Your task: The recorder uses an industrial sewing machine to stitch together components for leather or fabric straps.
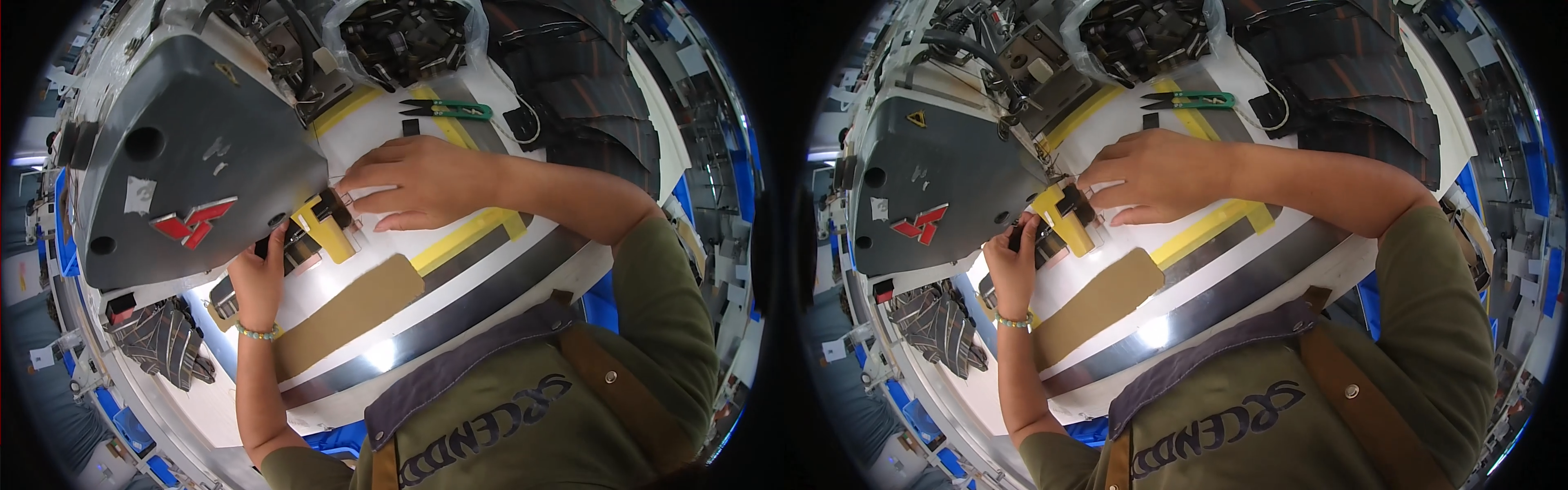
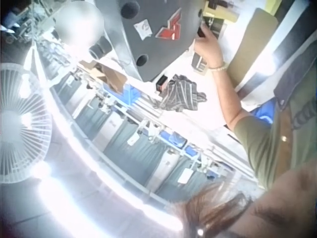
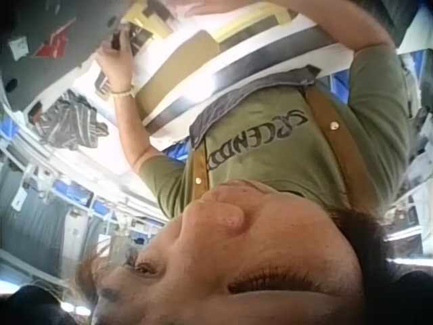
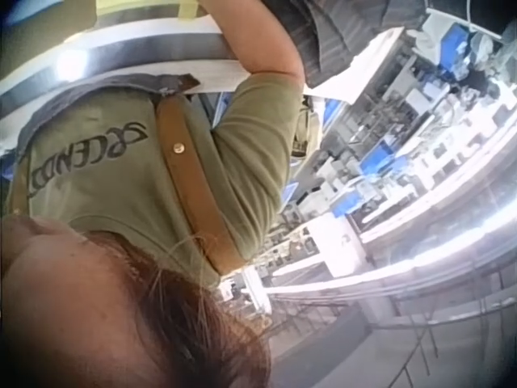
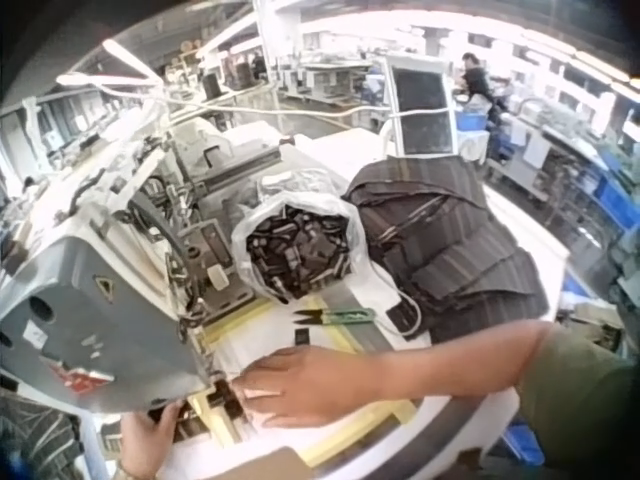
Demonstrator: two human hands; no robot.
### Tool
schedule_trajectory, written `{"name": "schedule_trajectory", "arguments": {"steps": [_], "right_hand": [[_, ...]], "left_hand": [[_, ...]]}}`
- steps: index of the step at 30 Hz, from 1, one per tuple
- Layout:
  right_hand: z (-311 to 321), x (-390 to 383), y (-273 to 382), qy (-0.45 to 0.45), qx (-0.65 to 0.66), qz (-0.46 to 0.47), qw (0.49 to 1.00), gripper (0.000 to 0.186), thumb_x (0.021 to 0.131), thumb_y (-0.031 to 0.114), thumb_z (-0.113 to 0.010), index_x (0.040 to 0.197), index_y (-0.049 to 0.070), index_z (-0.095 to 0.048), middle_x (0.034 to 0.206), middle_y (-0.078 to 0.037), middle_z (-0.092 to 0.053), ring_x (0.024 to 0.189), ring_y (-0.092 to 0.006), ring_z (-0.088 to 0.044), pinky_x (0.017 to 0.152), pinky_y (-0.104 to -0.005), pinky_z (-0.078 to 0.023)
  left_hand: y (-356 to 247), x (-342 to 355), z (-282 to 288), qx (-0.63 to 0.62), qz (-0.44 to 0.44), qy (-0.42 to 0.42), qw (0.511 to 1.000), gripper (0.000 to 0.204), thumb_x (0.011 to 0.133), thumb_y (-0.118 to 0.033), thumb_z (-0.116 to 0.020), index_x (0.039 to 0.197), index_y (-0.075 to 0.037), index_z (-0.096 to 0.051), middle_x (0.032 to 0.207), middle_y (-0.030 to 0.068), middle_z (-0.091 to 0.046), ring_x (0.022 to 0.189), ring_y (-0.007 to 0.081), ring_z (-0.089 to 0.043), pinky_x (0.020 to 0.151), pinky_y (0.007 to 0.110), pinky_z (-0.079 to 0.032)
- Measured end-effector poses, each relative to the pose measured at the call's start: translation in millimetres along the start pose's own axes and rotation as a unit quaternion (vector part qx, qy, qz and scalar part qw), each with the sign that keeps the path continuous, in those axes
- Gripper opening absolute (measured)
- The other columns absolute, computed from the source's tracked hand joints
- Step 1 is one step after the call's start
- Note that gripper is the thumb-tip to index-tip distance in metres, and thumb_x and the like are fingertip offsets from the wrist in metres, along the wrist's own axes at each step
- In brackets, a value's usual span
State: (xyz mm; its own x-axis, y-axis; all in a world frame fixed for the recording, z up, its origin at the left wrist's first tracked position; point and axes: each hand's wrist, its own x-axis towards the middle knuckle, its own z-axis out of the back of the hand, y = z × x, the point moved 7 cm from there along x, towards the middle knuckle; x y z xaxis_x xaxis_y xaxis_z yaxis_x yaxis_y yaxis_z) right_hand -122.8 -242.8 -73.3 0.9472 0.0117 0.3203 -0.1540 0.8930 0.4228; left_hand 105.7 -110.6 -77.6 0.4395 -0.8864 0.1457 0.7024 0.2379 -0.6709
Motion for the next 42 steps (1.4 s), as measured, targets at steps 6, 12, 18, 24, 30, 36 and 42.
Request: {"name": "schedule_trajectory", "arguments": {"steps": [6, 12, 18, 24, 30, 36, 42], "right_hand": [[0, 3, 10, -0.045, -0.049, 0.077, 0.995, 0.040, 0.097, 0.032, -0.077, 0.132, 0.014, -0.077, 0.151, -0.009, -0.065, 0.143, -0.0293, -0.057, 0.118, -0.0455, -0.048], [-4, 2, 9, -0.037, -0.045, 0.074, 0.996, 0.041, 0.098, 0.033, -0.076, 0.134, 0.013, -0.076, 0.152, -0.008, -0.065, 0.145, -0.0286, -0.055, 0.121, -0.0459, -0.046], [-7, -2, 7, -0.035, -0.064, 0.070, 0.995, 0.043, 0.099, 0.035, -0.075, 0.136, 0.014, -0.075, 0.152, -0.007, -0.065, 0.146, -0.0274, -0.055, 0.123, -0.0458, -0.044], [-8, 2, 10, -0.030, -0.082, 0.074, 0.993, 0.045, 0.098, 0.036, -0.075, 0.138, 0.014, -0.074, 0.152, -0.006, -0.066, 0.146, -0.0259, -0.055, 0.124, -0.0455, -0.043], [-9, 0, 9, -0.025, -0.090, 0.073, 0.993, 0.044, 0.099, 0.036, -0.074, 0.137, 0.013, -0.074, 0.152, -0.005, -0.066, 0.145, -0.0255, -0.056, 0.123, -0.0450, -0.043], [-6, 3, 10, -0.033, -0.083, 0.082, 0.993, 0.041, 0.099, 0.036, -0.074, 0.134, 0.013, -0.074, 0.148, -0.004, -0.067, 0.144, -0.0255, -0.057, 0.126, -0.0463, -0.042], [-7, 2, 8, -0.018, -0.078, 0.070, 0.994, 0.041, 0.100, 0.036, -0.074, 0.134, 0.013, -0.072, 0.149, -0.004, -0.066, 0.143, -0.0252, -0.057, 0.126, -0.0472, -0.042]], "left_hand": [[-9, -1, -3, 0.017, -0.075, -0.033, 0.996, 0.020, 0.102, -0.015, -0.078, 0.098, 0.004, -0.080, 0.077, 0.0152, -0.075, 0.069, 0.0211, -0.065, 0.071, 0.034, -0.049], [-6, -2, -5, 0.039, -0.054, -0.008, 0.998, 0.014, 0.100, -0.013, -0.078, 0.104, 0.000, -0.082, 0.086, 0.0144, -0.077, 0.077, 0.0240, -0.068, 0.076, 0.038, -0.051], [-51, -35, -1, 0.251, -0.237, -0.035, 0.938, 0.036, 0.094, -0.005, -0.077, 0.130, -0.001, -0.075, 0.131, 0.0176, -0.075, 0.118, 0.0381, -0.068, 0.097, 0.048, -0.054], [-65, -68, -22, 0.267, -0.190, 0.061, 0.943, 0.052, 0.095, -0.010, -0.076, 0.143, 0.006, -0.064, 0.154, 0.0204, -0.061, 0.143, 0.0435, -0.057, 0.117, 0.049, -0.049], [-64, -66, -22, 0.273, -0.188, 0.064, 0.941, 0.056, 0.095, -0.012, -0.075, 0.147, 0.005, -0.062, 0.158, 0.0190, -0.059, 0.146, 0.0425, -0.054, 0.118, 0.049, -0.048], [-61, -64, -18, 0.267, -0.181, 0.071, 0.944, 0.056, 0.097, -0.011, -0.074, 0.149, 0.002, -0.061, 0.160, 0.0163, -0.057, 0.146, 0.0409, -0.054, 0.120, 0.049, -0.046], [-61, -62, -19, 0.264, -0.175, 0.083, 0.945, 0.055, 0.098, -0.012, -0.072, 0.151, 0.001, -0.060, 0.160, 0.0159, -0.057, 0.148, 0.0400, -0.053, 0.121, 0.048, -0.046]]}}
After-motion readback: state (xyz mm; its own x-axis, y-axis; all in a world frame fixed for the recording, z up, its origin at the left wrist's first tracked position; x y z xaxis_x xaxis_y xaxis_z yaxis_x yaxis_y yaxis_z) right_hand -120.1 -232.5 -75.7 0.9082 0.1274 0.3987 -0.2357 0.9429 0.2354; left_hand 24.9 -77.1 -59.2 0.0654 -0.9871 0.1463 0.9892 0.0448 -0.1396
